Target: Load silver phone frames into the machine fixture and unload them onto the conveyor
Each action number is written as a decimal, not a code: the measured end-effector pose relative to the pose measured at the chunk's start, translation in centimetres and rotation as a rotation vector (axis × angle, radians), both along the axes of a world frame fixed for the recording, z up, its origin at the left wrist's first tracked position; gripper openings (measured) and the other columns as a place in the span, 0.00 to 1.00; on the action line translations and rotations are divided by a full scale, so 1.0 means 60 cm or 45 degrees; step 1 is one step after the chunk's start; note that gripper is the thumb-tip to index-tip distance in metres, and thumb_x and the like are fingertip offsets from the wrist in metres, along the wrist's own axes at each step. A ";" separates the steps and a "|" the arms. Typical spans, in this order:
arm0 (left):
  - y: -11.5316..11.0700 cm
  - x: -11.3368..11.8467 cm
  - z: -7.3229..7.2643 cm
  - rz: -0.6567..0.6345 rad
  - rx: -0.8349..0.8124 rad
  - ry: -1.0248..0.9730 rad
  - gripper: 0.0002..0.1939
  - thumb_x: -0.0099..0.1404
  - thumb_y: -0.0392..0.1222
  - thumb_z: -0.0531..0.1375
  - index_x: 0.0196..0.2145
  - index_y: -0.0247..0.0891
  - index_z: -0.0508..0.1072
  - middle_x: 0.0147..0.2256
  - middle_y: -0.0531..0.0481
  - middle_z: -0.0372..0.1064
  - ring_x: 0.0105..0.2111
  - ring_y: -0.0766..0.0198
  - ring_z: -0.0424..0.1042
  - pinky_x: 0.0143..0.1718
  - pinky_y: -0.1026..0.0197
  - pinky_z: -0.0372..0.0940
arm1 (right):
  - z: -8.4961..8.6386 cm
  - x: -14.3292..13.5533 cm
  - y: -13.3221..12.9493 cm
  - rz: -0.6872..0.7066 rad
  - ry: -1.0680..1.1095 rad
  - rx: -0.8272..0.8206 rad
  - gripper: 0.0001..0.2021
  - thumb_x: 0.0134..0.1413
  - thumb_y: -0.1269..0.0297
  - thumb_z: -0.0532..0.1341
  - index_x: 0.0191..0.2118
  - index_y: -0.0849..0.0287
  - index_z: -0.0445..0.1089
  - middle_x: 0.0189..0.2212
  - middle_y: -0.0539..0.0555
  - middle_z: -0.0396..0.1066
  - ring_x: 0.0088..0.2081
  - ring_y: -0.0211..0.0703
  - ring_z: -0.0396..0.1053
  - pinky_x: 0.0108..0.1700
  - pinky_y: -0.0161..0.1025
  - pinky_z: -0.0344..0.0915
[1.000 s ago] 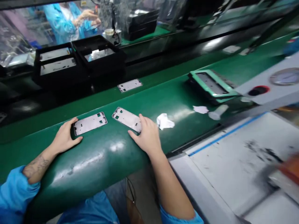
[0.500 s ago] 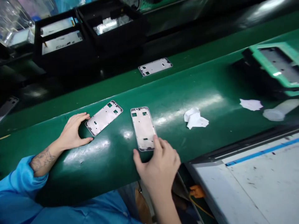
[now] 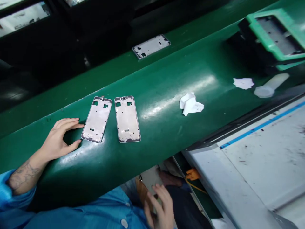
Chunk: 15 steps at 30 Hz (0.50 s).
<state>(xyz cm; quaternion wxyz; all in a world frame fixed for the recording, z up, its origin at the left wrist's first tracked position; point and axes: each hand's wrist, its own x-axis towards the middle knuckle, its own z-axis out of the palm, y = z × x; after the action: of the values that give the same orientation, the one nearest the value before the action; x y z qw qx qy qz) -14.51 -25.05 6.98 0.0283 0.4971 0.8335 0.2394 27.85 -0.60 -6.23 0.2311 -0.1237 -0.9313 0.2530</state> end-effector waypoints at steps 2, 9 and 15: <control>0.001 0.000 0.001 -0.015 -0.013 0.016 0.30 0.68 0.45 0.67 0.65 0.45 0.63 0.56 0.48 0.75 0.63 0.48 0.68 0.69 0.40 0.57 | -0.031 0.039 -0.039 0.071 -0.145 -0.053 0.22 0.63 0.70 0.60 0.60 0.47 0.70 0.51 0.59 0.77 0.48 0.62 0.79 0.42 0.59 0.84; 0.001 -0.001 0.000 0.009 -0.051 0.035 0.24 0.70 0.45 0.64 0.61 0.46 0.67 0.56 0.49 0.75 0.62 0.47 0.68 0.68 0.38 0.58 | -0.060 -0.051 -0.075 0.380 -0.129 -0.201 0.17 0.66 0.66 0.56 0.56 0.47 0.74 0.51 0.55 0.78 0.51 0.55 0.78 0.48 0.54 0.80; -0.002 -0.001 -0.006 -0.003 -0.063 0.035 0.20 0.74 0.43 0.62 0.61 0.45 0.69 0.58 0.48 0.73 0.64 0.50 0.67 0.70 0.40 0.59 | -0.044 -0.193 -0.097 0.594 -0.419 -0.391 0.16 0.68 0.51 0.58 0.34 0.51 0.79 0.28 0.51 0.76 0.30 0.46 0.74 0.36 0.42 0.74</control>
<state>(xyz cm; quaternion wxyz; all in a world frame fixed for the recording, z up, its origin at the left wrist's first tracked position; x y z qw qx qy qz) -14.57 -25.18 6.61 0.0295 0.5005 0.8389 0.2117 16.29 -6.45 -8.86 -0.0082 0.0202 -0.9104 0.4132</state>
